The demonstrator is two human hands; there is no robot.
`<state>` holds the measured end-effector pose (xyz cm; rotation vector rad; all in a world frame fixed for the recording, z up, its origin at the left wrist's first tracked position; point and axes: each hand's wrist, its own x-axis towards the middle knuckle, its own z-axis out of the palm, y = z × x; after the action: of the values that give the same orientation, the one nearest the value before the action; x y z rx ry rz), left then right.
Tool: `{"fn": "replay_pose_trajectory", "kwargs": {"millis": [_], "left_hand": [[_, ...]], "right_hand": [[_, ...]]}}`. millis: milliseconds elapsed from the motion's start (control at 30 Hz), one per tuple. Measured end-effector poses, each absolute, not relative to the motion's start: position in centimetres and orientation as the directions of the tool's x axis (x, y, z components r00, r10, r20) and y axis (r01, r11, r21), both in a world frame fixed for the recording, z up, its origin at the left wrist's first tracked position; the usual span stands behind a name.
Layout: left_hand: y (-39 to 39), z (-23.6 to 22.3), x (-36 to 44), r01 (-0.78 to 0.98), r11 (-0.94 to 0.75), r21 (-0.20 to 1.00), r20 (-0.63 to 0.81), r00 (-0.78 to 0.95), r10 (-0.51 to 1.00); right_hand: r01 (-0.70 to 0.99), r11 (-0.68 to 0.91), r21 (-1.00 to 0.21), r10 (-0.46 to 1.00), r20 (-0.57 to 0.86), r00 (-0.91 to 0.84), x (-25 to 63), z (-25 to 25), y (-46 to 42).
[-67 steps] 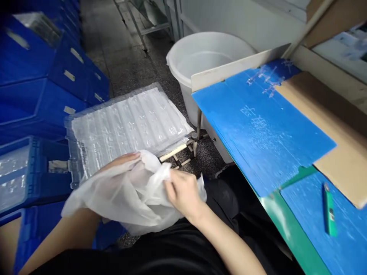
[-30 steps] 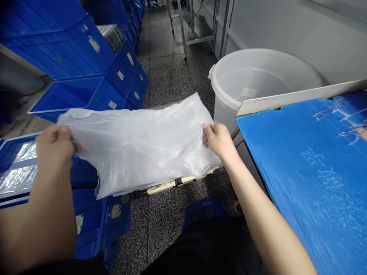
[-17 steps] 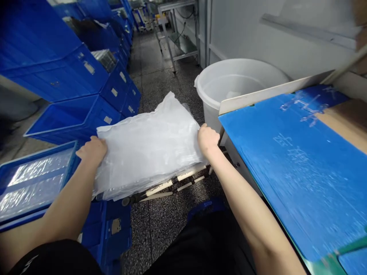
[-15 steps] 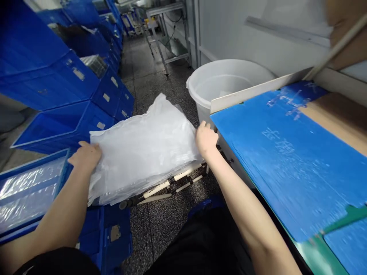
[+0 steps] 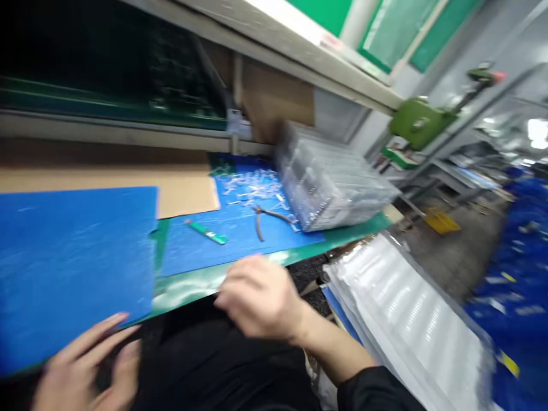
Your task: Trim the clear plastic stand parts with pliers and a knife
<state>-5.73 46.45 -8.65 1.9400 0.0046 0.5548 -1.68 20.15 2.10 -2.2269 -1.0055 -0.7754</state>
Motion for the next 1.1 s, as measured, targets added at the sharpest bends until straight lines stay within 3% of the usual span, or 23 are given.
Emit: {"fn": "replay_pose_trajectory", "kwargs": {"millis": [67,100,167,233,433,600,833,967,1100], "left_hand": [[39.0,-8.5,-2.4,-0.556,-0.403,0.727,0.606,0.796,-0.005],[35.1,-8.0,-0.6,-0.649,-0.335,0.683,0.647,0.75,-0.135],[27.6,-6.6,3.2,-0.737,-0.253,0.627,0.695,0.676,-0.245],[20.8,-5.2,7.4,-0.734,-0.232,0.638,0.692,0.679,-0.244],[9.7,-4.2,14.5,-0.668,-0.154,0.728,0.636,0.742,-0.211],[8.2,-5.4,14.3,-0.646,-0.151,0.748,0.641,0.763,-0.083],[8.5,-5.6,14.4,-0.695,-0.244,0.676,0.702,0.708,-0.073],[8.5,-5.1,14.3,-0.682,-0.283,0.675,0.694,0.716,-0.07],[8.7,-4.2,13.8,-0.648,-0.328,0.687,0.653,0.749,-0.11]], "right_hand": [[0.392,-0.887,-0.244,0.114,0.706,0.699,-0.4,4.9,12.9],[0.239,-0.94,-0.243,-0.005,0.71,0.704,0.4,5.9,9.9],[0.071,-0.969,-0.238,-0.121,0.702,0.702,2.8,7.0,5.3],[-0.002,-0.974,-0.228,-0.157,0.664,0.731,5.5,7.2,2.7],[-0.097,-0.985,-0.146,-0.163,0.557,0.814,10.5,7.7,0.1],[-0.064,-0.994,-0.089,-0.101,0.53,0.842,11.5,8.1,-0.2],[-0.143,-0.99,-0.012,-0.119,0.625,0.772,12.4,8.1,0.1],[-0.185,-0.983,-0.005,-0.14,0.678,0.722,14.7,12.2,-1.0],[-0.224,-0.974,-0.046,-0.189,0.714,0.675,16.3,20.4,-1.4]]}}
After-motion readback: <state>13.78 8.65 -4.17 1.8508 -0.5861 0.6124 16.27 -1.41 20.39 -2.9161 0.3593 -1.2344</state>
